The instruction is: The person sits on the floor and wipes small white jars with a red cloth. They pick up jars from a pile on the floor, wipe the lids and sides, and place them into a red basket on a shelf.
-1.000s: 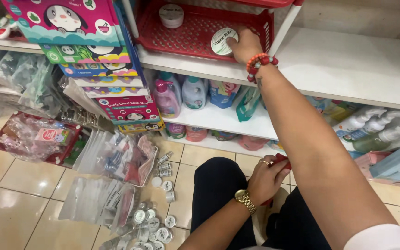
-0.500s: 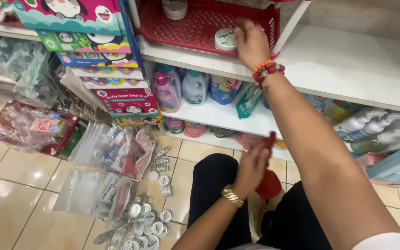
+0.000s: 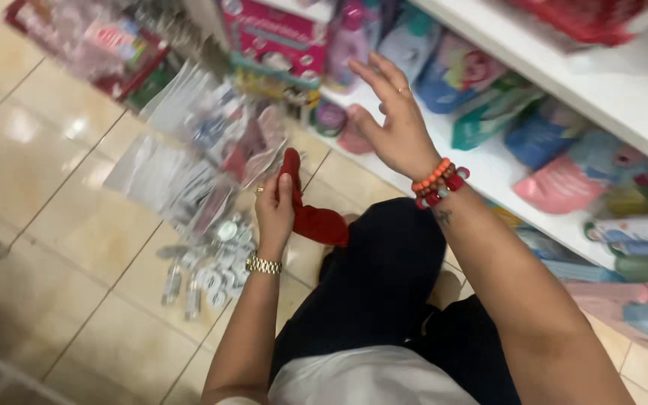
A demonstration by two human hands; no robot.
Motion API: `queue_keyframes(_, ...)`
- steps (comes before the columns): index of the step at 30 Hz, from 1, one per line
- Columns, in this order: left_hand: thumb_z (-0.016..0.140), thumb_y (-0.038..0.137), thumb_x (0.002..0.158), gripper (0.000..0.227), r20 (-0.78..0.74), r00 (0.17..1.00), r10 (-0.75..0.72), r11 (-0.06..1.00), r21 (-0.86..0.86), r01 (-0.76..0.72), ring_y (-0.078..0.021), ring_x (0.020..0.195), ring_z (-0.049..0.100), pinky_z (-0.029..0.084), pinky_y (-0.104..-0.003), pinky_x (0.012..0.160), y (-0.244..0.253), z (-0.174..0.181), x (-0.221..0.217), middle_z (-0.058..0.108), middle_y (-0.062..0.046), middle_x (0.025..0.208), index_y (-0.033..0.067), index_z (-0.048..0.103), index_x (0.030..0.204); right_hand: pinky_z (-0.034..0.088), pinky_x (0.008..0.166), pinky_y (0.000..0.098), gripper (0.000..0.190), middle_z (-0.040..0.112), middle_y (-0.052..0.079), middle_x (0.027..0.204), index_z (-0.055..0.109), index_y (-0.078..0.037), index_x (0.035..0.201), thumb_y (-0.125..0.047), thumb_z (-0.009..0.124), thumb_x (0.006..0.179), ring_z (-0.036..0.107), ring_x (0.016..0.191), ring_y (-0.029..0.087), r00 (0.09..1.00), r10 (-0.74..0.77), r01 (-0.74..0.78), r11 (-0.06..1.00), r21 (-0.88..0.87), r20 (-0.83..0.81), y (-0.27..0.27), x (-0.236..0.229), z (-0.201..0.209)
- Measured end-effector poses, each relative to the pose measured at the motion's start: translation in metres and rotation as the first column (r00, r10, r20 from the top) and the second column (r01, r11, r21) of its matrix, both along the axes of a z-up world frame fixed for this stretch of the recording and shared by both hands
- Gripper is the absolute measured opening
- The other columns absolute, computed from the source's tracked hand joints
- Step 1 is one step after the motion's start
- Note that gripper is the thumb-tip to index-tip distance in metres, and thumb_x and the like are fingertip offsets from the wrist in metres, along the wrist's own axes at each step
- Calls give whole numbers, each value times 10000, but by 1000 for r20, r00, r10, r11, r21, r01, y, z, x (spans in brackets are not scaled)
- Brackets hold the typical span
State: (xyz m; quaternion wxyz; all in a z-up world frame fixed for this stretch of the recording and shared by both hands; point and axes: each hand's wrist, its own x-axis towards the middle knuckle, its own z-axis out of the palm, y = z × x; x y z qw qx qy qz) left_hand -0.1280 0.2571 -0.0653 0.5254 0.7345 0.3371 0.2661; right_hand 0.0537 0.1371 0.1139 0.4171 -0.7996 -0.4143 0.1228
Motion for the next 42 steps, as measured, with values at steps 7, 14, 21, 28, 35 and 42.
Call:
queue_keyframes(7,625,420,1031,348,-348,923,162,987,60,-151,-367,963,674,535,-435,848,40,-115,-101,647,-121,1096,189,730,1268,434,1067,654,538,334,272,1550,499,-138,1506,-122,650,990,360,1426,536,977,106,-108,994,-1,-187,34,-52,-88)
queue_keyframes(14,632,470,946,361,-740,665,-106,994,-77,74,-407,1051,696,558,-495,910,30,-199,-177,690,-142,1110,171,776,1087,454,1055,622,550,337,230,1571,514,-205,1508,-173,649,975,385,1437,490,941,84,-165,960,-228,-327,40,-82,-149)
queue_keyframes(21,553,402,915,391,-826,428,-367,930,-327,166,-357,1092,705,570,-498,926,-2,-209,-201,759,-137,1050,145,771,1113,478,1033,566,527,423,197,1526,534,-208,1504,-193,642,988,443,1418,434,935,132,-252,902,-350,-330,38,-89,-186)
queue_keyframes(28,533,414,958,439,-868,371,-332,941,-333,63,-294,1141,697,558,-465,958,-18,-241,-218,745,-95,1147,258,649,1352,446,1076,570,488,469,237,1483,582,-188,1459,-189,642,974,481,1374,464,917,279,-378,836,-397,-287,41,-103,-202)
queue_keyframes(35,363,411,1012,475,-897,314,-312,945,-328,1,-331,1160,687,538,-495,979,-23,-253,-234,736,-130,1147,225,571,1397,441,1067,570,462,509,271,1449,607,-193,1437,-174,653,978,546,1292,491,908,379,-419,811,-408,-179,42,-99,-205)
queue_keyframes(42,422,283,981,567,-868,421,-264,953,-303,-28,-366,1240,637,505,-509,1047,-23,-227,-220,671,-182,1252,253,364,1544,416,1091,575,447,483,252,1476,594,-171,1444,-194,631,999,508,1329,495,922,339,-387,798,-462,-187,39,-96,-199)
